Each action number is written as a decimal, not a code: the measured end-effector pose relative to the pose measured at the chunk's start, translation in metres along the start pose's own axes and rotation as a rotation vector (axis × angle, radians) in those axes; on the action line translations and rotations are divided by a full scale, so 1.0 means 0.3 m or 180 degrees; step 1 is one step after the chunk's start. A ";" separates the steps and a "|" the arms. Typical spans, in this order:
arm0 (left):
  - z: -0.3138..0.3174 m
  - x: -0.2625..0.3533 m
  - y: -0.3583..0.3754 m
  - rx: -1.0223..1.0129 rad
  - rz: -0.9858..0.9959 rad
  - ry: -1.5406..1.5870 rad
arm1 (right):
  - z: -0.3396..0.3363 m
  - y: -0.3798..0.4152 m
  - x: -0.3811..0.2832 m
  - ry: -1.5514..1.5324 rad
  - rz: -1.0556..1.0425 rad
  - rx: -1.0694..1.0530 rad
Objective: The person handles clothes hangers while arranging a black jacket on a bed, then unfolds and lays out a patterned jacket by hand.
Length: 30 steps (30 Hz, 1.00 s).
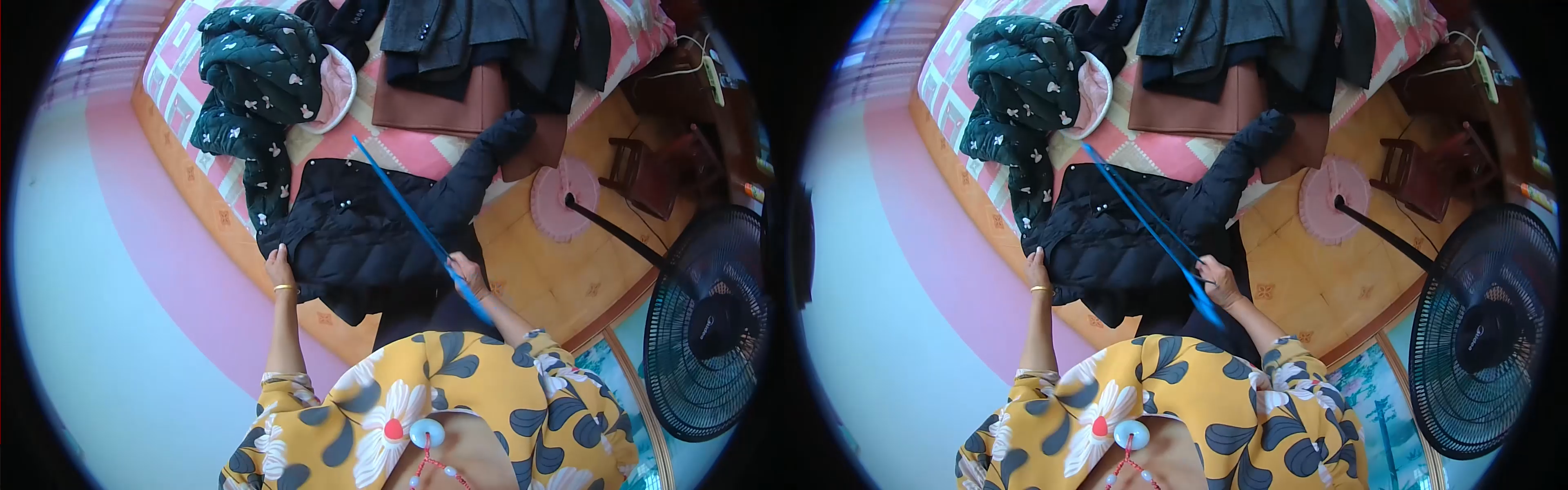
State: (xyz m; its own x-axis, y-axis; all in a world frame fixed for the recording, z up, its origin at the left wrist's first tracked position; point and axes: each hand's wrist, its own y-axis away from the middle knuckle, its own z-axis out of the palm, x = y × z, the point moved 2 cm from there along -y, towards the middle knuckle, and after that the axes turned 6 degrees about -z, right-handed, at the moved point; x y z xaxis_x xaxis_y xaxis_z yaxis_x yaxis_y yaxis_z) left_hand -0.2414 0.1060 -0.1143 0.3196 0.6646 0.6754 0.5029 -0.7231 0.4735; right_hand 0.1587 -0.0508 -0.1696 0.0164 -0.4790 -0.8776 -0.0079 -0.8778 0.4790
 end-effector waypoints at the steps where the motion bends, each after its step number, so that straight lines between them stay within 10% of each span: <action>1: 0.006 0.002 0.000 0.0121 0.0055 -0.0042 | -0.021 0.074 0.183 0.0895 0.0317 -0.0210; 4: -0.005 0.007 0.002 0.0241 0.0328 -0.0345 | -0.060 0.062 0.253 0.1669 0.0699 -0.0486; 7: -0.044 -0.036 0.004 0.0122 0.0276 -0.0469 | -0.019 0.050 -0.156 0.0769 -0.0405 -0.0167; 10: -0.073 -0.097 -0.060 0.0056 0.0081 -0.0109 | -0.007 0.060 0.022 0.1132 -0.0918 0.0125; 12: -0.096 -0.136 -0.077 0.0091 0.0038 0.0035 | -0.032 0.092 0.337 0.1597 0.0834 -0.0382; 17: -0.157 -0.181 -0.079 0.0469 0.0119 -0.0140 | 0.018 0.055 -0.237 0.0401 -0.0275 -0.0329; 21: -0.163 -0.135 -0.033 0.0391 0.0193 -0.0657 | 0.045 0.115 0.351 0.1610 0.0641 -0.0609; 26: -0.199 -0.220 -0.048 0.0561 0.0107 -0.0548 | 0.101 0.098 -0.159 0.0099 -0.0470 -0.0322; 30: -0.235 -0.209 -0.016 0.0635 0.0062 -0.0538 | 0.136 0.158 0.269 0.1752 0.0375 -0.0237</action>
State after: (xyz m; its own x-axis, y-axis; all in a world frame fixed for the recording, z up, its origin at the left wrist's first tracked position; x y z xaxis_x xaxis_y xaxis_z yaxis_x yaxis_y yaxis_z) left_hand -0.3204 0.0545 -0.1189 0.4519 0.6850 0.5714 0.6384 -0.6958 0.3292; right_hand 0.1188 -0.1311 -0.2184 0.5388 -0.4851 -0.6888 0.0291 -0.8064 0.5907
